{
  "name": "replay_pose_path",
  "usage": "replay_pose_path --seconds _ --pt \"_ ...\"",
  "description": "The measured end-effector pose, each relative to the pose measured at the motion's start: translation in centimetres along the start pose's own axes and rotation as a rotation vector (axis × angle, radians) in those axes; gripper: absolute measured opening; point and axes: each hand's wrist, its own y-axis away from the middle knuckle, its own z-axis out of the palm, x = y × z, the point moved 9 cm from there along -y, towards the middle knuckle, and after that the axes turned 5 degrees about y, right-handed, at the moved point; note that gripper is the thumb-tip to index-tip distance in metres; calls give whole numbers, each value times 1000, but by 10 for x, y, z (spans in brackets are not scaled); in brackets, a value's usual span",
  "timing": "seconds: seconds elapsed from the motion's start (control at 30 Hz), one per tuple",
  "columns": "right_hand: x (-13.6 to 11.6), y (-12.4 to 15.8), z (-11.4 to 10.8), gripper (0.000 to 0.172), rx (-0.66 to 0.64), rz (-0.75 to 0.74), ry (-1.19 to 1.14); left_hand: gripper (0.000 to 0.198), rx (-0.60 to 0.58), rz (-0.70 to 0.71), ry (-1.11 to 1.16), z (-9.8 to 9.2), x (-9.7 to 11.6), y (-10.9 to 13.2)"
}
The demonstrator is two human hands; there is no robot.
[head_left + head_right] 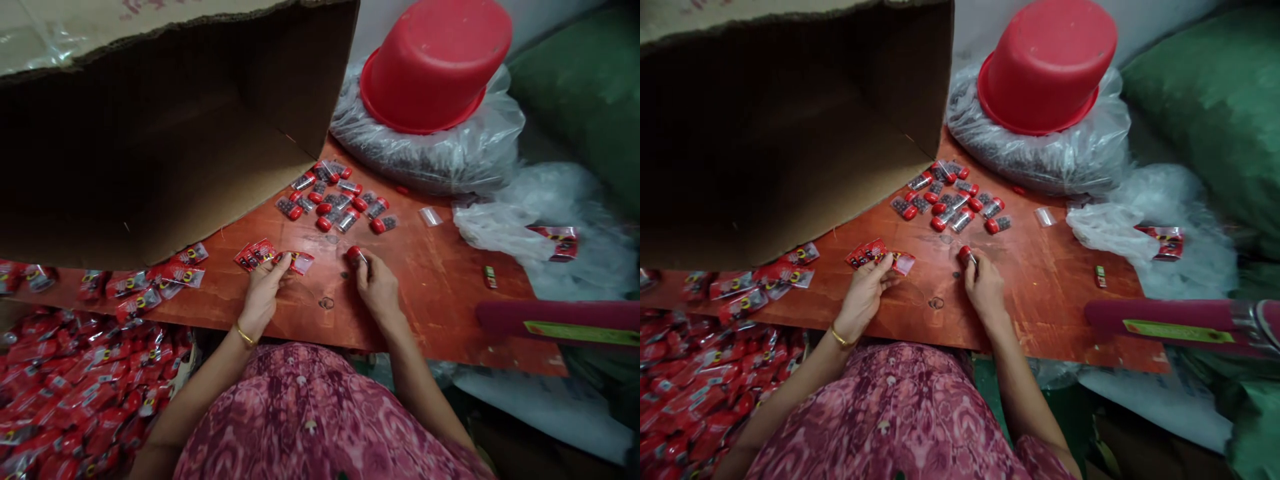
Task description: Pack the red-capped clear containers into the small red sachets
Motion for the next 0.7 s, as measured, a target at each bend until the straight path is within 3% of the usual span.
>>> replay_pose_path --seconds 0.07,0.13,0.23,0.33,0.5,0.7 --pt "-5 5 -3 25 -57 54 -297 42 -18 30 -27 2 2 0" --pt "-17 14 1 26 -215 122 -543 42 -44 66 -74 4 3 0" --pt "-46 27 5 26 -416 130 -724 40 -90 119 -164 5 3 -1" --pt "-62 26 3 21 -419 73 -731 36 -163 142 -225 7 1 -1" --pt "-55 28 19 24 -423 143 -764 31 -207 177 -304 5 1 -4" --pt "-54 36 28 27 -391 145 -759 40 -217 41 -138 9 -8 -6"
